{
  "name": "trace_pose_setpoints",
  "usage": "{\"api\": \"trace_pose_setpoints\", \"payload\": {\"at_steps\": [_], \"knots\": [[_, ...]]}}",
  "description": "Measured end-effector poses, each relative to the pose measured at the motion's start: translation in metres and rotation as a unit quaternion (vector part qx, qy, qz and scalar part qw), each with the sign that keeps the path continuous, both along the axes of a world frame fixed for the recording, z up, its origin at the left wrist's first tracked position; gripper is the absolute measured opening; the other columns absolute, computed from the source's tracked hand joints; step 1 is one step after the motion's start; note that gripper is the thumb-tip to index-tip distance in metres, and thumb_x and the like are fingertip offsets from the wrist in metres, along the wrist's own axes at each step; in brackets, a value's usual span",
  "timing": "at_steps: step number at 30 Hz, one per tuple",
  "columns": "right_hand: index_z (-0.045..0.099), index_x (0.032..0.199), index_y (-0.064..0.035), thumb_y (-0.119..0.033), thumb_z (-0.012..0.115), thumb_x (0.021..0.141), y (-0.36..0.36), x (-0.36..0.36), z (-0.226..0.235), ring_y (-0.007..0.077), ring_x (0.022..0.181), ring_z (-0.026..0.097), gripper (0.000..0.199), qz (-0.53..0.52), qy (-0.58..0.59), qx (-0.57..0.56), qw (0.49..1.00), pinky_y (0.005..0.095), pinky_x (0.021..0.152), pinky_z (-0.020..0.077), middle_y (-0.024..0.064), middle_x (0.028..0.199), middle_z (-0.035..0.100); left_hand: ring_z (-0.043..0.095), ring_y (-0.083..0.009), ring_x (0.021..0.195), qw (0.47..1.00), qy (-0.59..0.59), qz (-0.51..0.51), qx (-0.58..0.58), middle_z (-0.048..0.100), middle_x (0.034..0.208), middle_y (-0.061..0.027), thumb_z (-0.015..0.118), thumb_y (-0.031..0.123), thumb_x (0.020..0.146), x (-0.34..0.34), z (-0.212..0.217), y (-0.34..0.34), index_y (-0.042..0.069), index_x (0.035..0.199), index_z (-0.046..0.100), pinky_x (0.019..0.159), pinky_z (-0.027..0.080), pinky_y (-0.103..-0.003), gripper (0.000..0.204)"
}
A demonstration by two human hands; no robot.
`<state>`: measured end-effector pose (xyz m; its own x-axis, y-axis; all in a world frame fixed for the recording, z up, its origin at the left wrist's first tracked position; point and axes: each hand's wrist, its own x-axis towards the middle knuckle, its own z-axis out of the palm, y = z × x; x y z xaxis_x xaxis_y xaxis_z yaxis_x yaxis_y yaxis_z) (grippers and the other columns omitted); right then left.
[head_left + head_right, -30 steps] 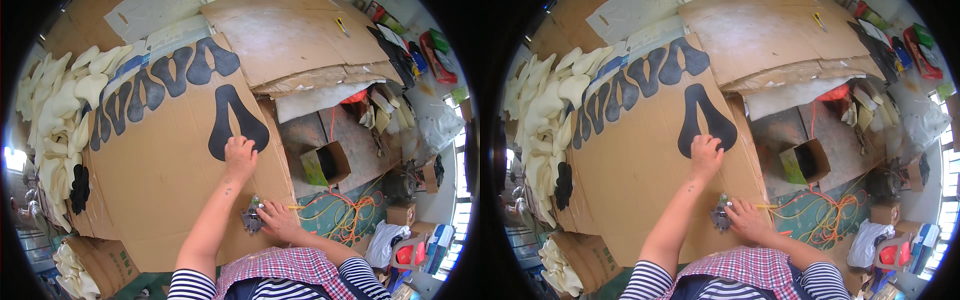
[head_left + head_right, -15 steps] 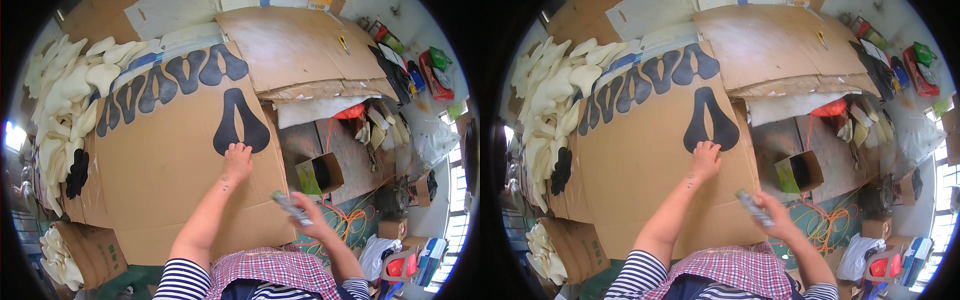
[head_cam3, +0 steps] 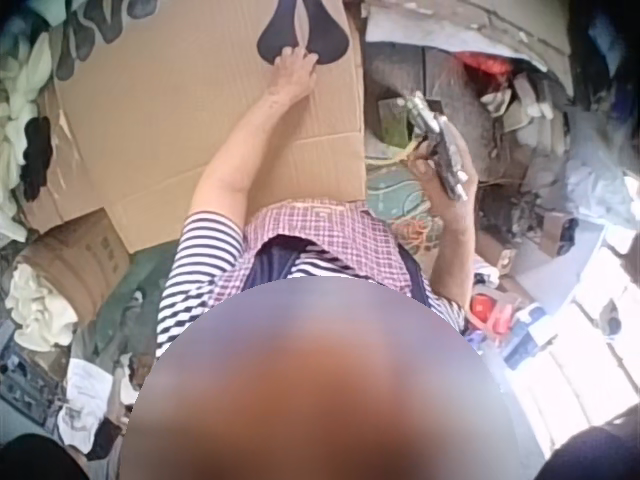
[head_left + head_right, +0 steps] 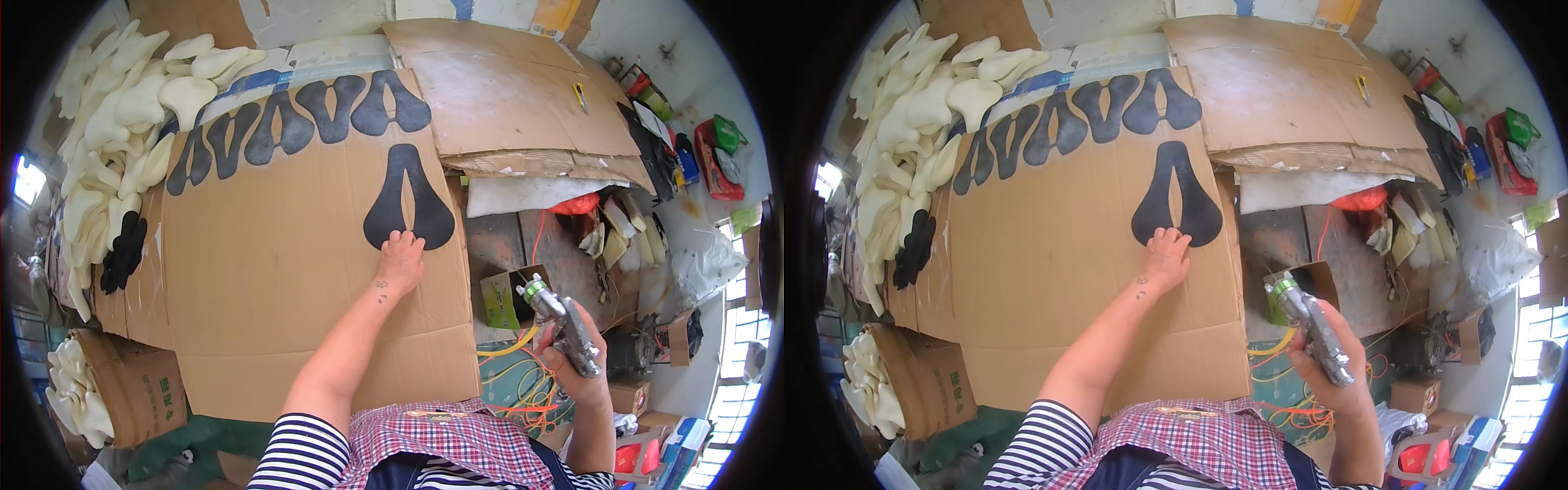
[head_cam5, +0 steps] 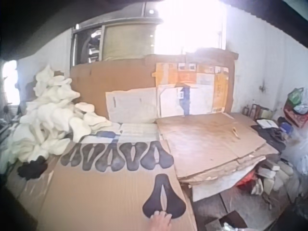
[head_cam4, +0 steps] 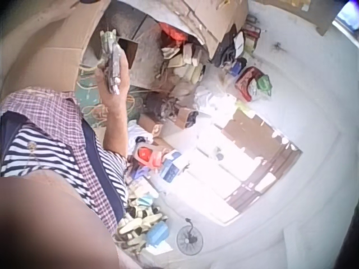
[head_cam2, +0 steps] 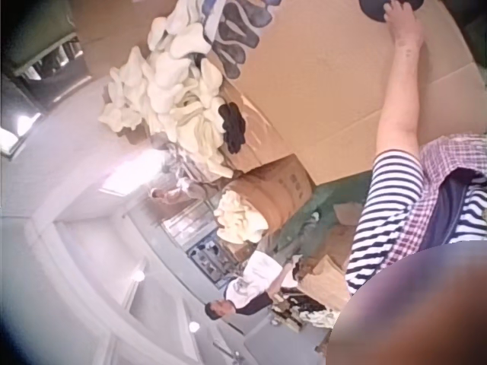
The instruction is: Applying glue to black seat covers and arranging them on a cardboard template.
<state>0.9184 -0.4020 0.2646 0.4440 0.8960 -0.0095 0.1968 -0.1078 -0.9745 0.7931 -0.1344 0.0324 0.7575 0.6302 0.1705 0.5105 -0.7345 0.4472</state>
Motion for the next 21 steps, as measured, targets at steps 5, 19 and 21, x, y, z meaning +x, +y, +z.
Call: {"api": "trace_pose_setpoints", "payload": {"at_steps": [5,19,21], "knots": [[0.045,0.135,0.0019,0.001,0.068,0.078,-0.017,0.011,0.004,0.0105,0.08,0.059,0.061,0.028,-0.043,-0.053,0.997,0.0247,0.074,0.0483,0.005,0.091,0.062,0.048,-0.0293,0.103,1.0,-0.008,0.001,0.005,0.054,0.105,-0.0091,0.066,0.009,0.07,0.001,-0.002,0.0,0.005,0.109,0.064,0.086,0.044,-0.041,0.039],[0.046,0.133,0.0031,0.0,0.069,0.077,-0.025,0.017,0.018,0.0113,0.078,0.058,0.061,0.008,-0.043,-0.062,0.997,0.0254,0.073,0.0481,0.0041,0.086,0.061,0.048,-0.029,0.105,1.0,-0.004,0.001,0.003,0.055,0.109,-0.0091,0.068,0.01,0.069,-0.001,-0.004,0.0,0.006,0.11,0.064,0.089,0.044,-0.041,0.041],[0.046,0.133,0.0033,0.0,0.068,0.077,-0.021,0.015,0.019,0.0112,0.078,0.058,0.06,-0.002,-0.036,-0.046,0.998,0.0254,0.073,0.048,0.004,0.086,0.061,0.048,-0.0288,0.105,1.0,-0.007,-0.002,0.003,0.054,0.109,-0.009,0.068,0.01,0.069,0.0,-0.004,-0.002,0.006,0.11,0.064,0.089,0.044,-0.041,0.041]]}}
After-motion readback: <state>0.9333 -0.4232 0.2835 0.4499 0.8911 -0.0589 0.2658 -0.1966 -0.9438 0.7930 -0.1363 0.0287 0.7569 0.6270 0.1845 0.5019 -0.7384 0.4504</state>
